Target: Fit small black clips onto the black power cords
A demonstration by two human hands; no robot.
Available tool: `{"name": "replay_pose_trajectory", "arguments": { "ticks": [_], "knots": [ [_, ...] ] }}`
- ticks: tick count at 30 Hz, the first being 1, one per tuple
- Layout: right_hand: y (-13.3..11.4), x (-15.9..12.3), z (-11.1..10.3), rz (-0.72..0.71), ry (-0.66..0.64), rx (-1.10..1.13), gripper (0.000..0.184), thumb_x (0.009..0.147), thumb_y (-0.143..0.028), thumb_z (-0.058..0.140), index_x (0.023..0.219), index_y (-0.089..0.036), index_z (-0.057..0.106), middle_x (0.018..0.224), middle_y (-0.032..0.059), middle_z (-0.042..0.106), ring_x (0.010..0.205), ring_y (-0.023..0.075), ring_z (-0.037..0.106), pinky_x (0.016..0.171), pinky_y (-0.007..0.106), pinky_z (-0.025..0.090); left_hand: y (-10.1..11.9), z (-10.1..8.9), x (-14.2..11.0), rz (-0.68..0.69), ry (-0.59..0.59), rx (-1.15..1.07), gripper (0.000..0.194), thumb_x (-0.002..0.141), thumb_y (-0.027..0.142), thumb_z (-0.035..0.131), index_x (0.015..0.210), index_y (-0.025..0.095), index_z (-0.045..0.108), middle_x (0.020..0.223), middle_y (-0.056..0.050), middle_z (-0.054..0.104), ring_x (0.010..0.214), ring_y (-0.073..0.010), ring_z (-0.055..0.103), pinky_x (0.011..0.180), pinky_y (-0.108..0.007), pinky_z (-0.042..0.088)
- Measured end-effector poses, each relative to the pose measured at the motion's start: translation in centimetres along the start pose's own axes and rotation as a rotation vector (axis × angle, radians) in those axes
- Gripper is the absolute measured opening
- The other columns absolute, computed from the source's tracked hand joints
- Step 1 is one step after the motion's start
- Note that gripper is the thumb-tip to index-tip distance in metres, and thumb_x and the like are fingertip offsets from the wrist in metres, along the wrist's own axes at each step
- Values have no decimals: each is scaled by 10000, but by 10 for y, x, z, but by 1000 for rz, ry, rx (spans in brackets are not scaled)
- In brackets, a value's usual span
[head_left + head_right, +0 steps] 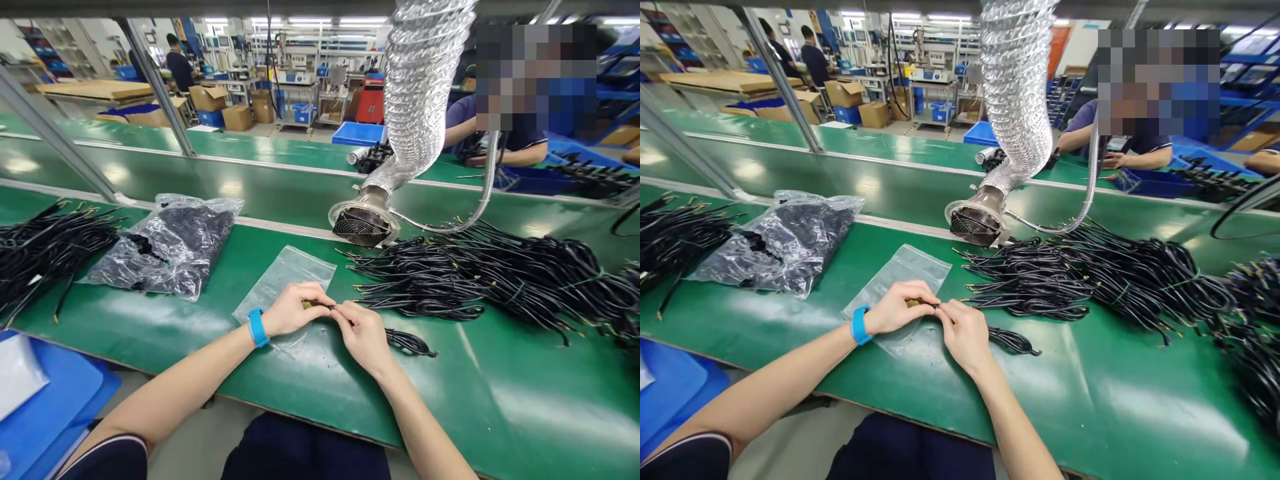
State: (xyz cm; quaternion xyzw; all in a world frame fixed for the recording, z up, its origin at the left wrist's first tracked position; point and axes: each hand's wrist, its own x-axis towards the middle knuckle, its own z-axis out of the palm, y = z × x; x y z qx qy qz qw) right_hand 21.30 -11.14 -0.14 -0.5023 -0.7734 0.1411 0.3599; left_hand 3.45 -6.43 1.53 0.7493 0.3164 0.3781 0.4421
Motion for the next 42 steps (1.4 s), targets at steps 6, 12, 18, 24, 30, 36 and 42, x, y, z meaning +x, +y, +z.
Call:
{"name": "replay_pose_trajectory", "arguments": {
  "ticks": [6, 12, 18, 24, 30, 36, 42],
  "knots": [
    [1, 3, 1, -12, 53, 53, 358, 992, -341, 443, 772, -204, 689, 628, 10, 569, 581, 142, 554, 574, 248, 412, -1, -4, 3, 8, 8, -53, 174, 818, 308, 703, 908, 172, 765, 853, -71, 704, 792, -178, 637, 751, -306, 510],
    [2, 2, 5, -111, 154, -96, 358, 1007, -349, 427, 876, -189, 719, 680, 33, 608, 600, 141, 562, 577, 248, 425, -4, -7, 3, -177, -9, -274, 441, 722, 389, 787, 1078, 143, 704, 963, -87, 698, 858, -185, 656, 787, -305, 529],
    [0, 1, 5, -194, 136, -170, 365, 1018, -287, 388, 877, -159, 700, 640, 30, 572, 568, 139, 529, 551, 251, 392, -2, -7, 3, -118, -43, -158, 251, 740, 321, 764, 912, 141, 735, 937, -75, 689, 864, -188, 647, 821, -319, 522],
    [0, 4, 6, -87, 61, -17, 382, 1004, -273, 406, 699, -192, 621, 600, 1, 525, 551, 133, 516, 546, 248, 381, 1, -8, 2, -16, -81, -159, 431, 774, 268, 720, 1192, 181, 662, 967, -59, 698, 904, -178, 641, 903, -343, 512],
    [-18, -1, -19, -5, 138, -21, 344, 992, -265, 450, 721, -191, 650, 624, -1, 545, 595, 129, 534, 564, 236, 404, 1, -8, 1, -98, 46, -120, 633, 737, 385, 746, 1321, 224, 565, 1109, -75, 692, 986, -215, 660, 937, -395, 535],
    [-29, -47, -114, 168, 571, -320, 262, 984, -288, 475, 907, -196, 708, 766, 42, 672, 678, 145, 603, 643, 258, 460, 1, -12, 3, -137, 106, 47, 484, 751, 545, 682, 1100, 209, 706, 994, -82, 733, 885, -231, 690, 828, -367, 574],
    [63, -103, -207, 423, 732, -1028, 372, 993, -363, 424, 950, -138, 718, 735, 85, 647, 586, 161, 531, 552, 283, 344, 5, -6, -1, -68, 102, 254, 374, 789, 556, 631, 933, 238, 764, 1004, -64, 748, 910, -243, 690, 764, -321, 564]
  ]
}}
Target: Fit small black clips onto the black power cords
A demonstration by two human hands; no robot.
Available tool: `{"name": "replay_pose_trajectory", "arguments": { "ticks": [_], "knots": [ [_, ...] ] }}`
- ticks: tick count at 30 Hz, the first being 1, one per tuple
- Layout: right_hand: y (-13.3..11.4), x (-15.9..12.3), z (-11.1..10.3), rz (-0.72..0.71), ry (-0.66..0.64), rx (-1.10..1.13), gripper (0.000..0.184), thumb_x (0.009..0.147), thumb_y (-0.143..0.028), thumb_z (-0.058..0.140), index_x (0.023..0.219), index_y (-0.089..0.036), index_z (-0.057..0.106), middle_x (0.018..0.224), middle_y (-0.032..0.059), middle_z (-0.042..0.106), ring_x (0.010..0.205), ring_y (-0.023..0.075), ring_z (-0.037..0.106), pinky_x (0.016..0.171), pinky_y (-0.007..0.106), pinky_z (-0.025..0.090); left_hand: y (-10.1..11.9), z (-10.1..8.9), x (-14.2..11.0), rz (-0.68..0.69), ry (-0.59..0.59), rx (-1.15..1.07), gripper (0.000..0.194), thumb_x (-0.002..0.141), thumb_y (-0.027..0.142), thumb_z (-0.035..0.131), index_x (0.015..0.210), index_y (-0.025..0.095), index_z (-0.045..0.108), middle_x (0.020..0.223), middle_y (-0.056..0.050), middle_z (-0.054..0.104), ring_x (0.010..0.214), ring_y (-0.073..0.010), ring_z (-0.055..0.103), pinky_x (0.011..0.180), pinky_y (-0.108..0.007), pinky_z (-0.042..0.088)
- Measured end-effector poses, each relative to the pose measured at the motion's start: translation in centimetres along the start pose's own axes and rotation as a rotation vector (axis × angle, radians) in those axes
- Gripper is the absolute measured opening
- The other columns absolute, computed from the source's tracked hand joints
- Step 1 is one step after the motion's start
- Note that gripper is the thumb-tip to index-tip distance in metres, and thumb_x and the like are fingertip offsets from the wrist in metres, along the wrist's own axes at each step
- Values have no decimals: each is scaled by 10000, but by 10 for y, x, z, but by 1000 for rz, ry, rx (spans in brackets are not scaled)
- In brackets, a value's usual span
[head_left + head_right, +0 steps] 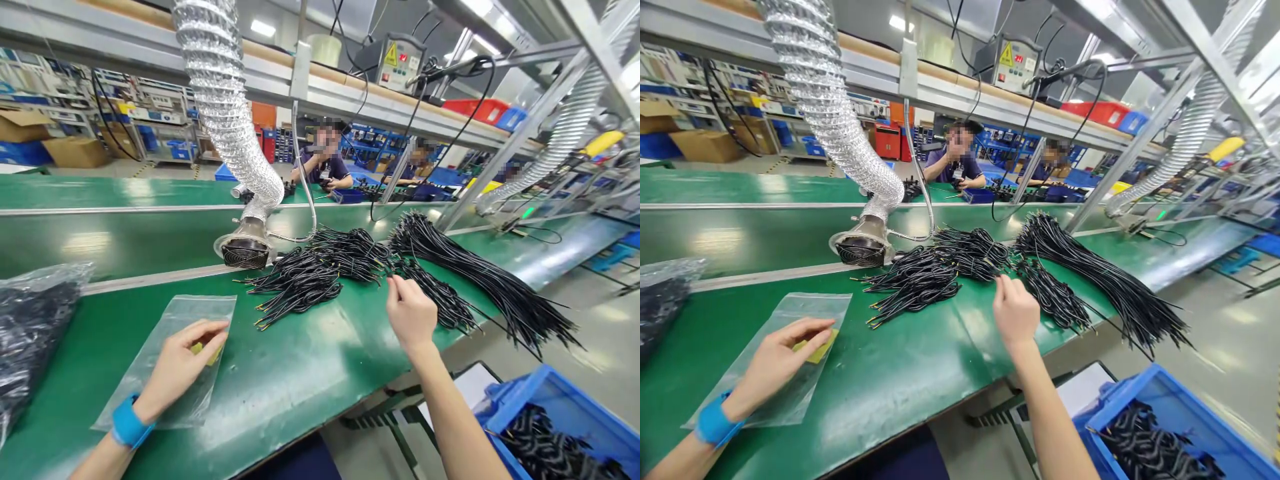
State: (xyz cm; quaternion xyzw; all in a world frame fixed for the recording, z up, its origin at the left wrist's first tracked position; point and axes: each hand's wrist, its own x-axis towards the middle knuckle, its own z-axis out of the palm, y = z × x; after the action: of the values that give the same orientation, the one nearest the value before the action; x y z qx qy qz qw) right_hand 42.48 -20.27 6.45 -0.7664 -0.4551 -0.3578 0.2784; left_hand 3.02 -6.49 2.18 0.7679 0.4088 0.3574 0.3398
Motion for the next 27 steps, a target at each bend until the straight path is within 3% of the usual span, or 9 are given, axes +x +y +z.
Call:
{"name": "replay_pose_trajectory", "arguments": {
  "ticks": [2, 5, 9, 11, 14, 19, 22, 24, 27],
  "knots": [
    [42, 1, 32, 11, -49, -116, 413, 992, -338, 374, 954, -107, 714, 741, 116, 637, 625, 191, 535, 582, 301, 359, -2, 2, 0, 23, -5, 32, 353, 805, 543, 621, 916, 240, 766, 986, -58, 751, 898, -236, 693, 751, -305, 559],
    [93, -8, 71, 22, -132, -159, 390, 959, -321, 389, 1061, -76, 675, 978, 205, 641, 862, 276, 568, 730, 384, 425, -4, 4, 1, 65, -22, 66, 321, 823, 515, 613, 895, 241, 764, 933, -46, 750, 849, -213, 694, 735, -284, 550],
    [118, -22, 90, 49, -75, -116, 431, 935, -373, 444, 1172, -56, 614, 1153, 260, 578, 1075, 349, 512, 882, 508, 415, -2, 4, 0, 103, -42, 81, 283, 856, 461, 588, 881, 237, 759, 878, -35, 743, 792, -186, 685, 709, -267, 537],
    [103, -21, 88, -13, -2, -63, 442, 938, -397, 465, 1204, -72, 601, 1153, 245, 586, 1096, 349, 516, 928, 530, 402, -1, 4, 0, 113, -41, 74, 272, 864, 439, 580, 867, 232, 757, 866, -35, 742, 782, -182, 683, 703, -266, 532],
    [45, -10, 79, -221, 13, 102, 445, 947, -386, 492, 1303, -125, 545, 1178, 197, 609, 1109, 303, 546, 957, 476, 426, -2, 3, 4, 120, -23, 68, 260, 864, 413, 578, 848, 225, 757, 863, -38, 747, 786, -186, 683, 713, -276, 528],
    [-63, 13, 78, -626, -324, 384, 446, 952, -266, 432, 1385, -181, 496, 1295, 140, 601, 1234, 264, 522, 1039, 468, 405, -1, 2, 6, 88, 29, 77, 231, 866, 357, 576, 845, 216, 758, 856, -50, 751, 785, -195, 677, 735, -304, 517],
    [-80, 14, 91, -691, -408, 494, 375, 919, -255, 423, 1220, -194, 639, 1079, 133, 698, 1011, 274, 638, 879, 462, 493, 1, -2, 4, 97, 86, 56, 207, 869, 301, 581, 829, 197, 756, 844, -61, 750, 785, -194, 671, 743, -308, 508],
    [-78, 16, 107, -708, -308, 525, 347, 933, -362, 417, 1090, -226, 696, 954, 137, 719, 876, 294, 655, 755, 467, 503, -3, -12, 3, 113, 139, 39, 201, 875, 283, 581, 833, 193, 756, 838, -61, 748, 759, -182, 661, 708, -294, 502],
    [-74, 23, 125, -804, -135, 571, 526, 940, -617, 328, 935, -266, 720, 824, 173, 701, 683, 289, 641, 563, 435, 433, -15, -44, -3, 77, 218, 179, 190, 883, 263, 583, 874, 189, 758, 835, -51, 740, 734, -156, 649, 684, -259, 491]
  ]
}}
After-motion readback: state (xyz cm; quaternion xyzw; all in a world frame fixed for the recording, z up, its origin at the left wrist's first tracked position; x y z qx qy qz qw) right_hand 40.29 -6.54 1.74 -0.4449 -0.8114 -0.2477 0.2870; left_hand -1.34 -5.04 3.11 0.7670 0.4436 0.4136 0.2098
